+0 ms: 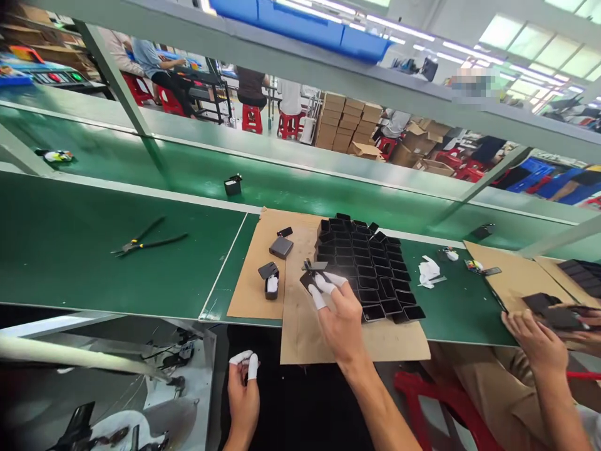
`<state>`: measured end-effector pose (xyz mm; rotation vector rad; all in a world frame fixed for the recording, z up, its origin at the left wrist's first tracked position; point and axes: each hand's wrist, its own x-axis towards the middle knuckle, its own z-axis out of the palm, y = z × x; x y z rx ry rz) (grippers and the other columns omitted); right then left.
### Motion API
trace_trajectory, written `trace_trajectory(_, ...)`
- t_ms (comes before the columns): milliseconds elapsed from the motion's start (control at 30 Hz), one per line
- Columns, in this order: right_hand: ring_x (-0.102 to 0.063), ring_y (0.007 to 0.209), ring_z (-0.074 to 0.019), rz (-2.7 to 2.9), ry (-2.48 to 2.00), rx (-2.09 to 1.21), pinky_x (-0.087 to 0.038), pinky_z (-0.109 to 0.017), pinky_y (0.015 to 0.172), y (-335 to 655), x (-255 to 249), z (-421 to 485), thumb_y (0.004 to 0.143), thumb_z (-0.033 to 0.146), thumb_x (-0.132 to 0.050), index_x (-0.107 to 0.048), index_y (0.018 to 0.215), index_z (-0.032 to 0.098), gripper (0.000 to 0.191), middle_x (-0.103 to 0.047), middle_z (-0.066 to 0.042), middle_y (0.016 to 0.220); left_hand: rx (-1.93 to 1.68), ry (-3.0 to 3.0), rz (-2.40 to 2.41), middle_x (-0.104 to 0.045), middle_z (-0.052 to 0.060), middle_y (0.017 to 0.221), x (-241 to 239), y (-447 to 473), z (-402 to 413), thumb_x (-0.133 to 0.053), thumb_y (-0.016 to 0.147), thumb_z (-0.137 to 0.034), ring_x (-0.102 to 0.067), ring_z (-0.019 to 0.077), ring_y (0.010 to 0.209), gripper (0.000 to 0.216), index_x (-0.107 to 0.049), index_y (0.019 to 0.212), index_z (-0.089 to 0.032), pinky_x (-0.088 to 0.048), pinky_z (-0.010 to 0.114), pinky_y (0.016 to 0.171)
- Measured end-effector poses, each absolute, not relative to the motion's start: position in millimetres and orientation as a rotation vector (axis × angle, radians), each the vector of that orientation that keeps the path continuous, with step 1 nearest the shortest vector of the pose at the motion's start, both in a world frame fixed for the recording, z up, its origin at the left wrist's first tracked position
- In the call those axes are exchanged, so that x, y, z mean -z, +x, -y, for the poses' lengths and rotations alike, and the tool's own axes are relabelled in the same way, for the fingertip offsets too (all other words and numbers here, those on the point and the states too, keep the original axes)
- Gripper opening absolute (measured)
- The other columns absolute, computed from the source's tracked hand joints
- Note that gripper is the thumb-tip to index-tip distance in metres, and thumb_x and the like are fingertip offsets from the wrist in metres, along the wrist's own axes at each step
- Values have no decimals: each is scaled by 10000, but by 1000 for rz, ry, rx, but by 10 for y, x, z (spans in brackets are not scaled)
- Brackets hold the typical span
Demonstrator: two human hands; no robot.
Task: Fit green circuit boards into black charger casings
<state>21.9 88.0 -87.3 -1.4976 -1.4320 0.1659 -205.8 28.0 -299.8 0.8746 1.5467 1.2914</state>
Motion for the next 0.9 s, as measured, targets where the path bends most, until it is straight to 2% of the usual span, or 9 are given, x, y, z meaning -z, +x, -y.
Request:
trace_trajectory(133,-782,978,-266,1328,-1510,-348,-664,-433,953,185,971,-939,1005,322,-800,-904,1068,303,124,-806,-81,1101,-1274,902,-1575,-790,115,1105,3060,-2062,-295,-706,923,-851,-783,341,1051,664,-693,1147,-226,-637,557,1012)
trace_trajectory(200,-771,985,-270,1226,-1494,-442,-656,-453,996,160,1009,-961,957,371,-862,-908,1007,291,105,-814,-84,1086,-1270,924,-1585,-792,116,1093,3068,-2064,-304,-698,925,-850,-787,342,1038,661,-691,1142,-226,-643,551,995)
trace_trajectory(333,-800,1081,-279,903,-1387,-636,-674,-478,1063,29,948,-940,827,525,-993,-878,1027,278,338,-848,-72,1123,-1259,975,-1610,-805,122,1089,3066,-2100,-305,-683,937,-835,-798,343,1019,637,-698,1127,-227,-648,531,957)
trace_trajectory(467,-853,1156,-260,605,-1249,-876,-729,-470,1045,-314,671,-727,1010,644,-809,-840,1173,273,406,-876,-66,1215,-1224,1009,-1657,-813,127,1030,3101,-2139,-264,-688,909,-845,-797,358,968,640,-711,1075,-226,-643,544,921)
trace_trajectory(533,-861,1191,-236,440,-1151,-1057,-732,-393,1061,-509,482,-584,1026,575,-824,-858,1163,255,349,-889,-68,1223,-1202,1025,-1680,-816,127,1003,3127,-2135,-238,-703,892,-835,-795,366,949,623,-710,1044,-231,-640,548,903)
trace_trajectory(600,-871,1169,-210,126,-930,-1312,-724,-313,1067,-658,305,-466,938,414,-954,-878,1113,244,256,-900,-53,1209,-1181,1047,-1692,-823,128,1004,3147,-2118,-216,-713,890,-807,-795,368,944,589,-710,1035,-236,-640,545,896)
trace_trajectory(700,-882,1136,-209,-145,-723,-1492,-727,-317,1078,-749,133,-360,882,221,-996,-879,1136,239,280,-902,-39,1217,-1156,1084,-1705,-827,125,1000,3163,-2095,-194,-700,904,-764,-796,366,934,538,-707,1034,-242,-642,546,896)
trace_trajectory(833,-841,1283,-241,-170,-703,-1505,-709,-366,1134,-704,110,-287,916,185,-964,-831,1340,260,451,-875,-45,1324,-1124,1125,-1729,-832,129,1008,3170,-2083,-187,-691,911,-712,-800,375,942,486,-707,1039,-244,-639,555,900)
trace_trajectory(900,-805,1360,-240,-168,-698,-1485,-690,-355,1160,-668,129,-264,933,211,-957,-820,1365,265,456,-863,-43,1363,-1112,1143,-1736,-833,126,1009,3171,-2079,-190,-690,917,-690,-801,374,938,465,-708,1049,-244,-639,551,897)
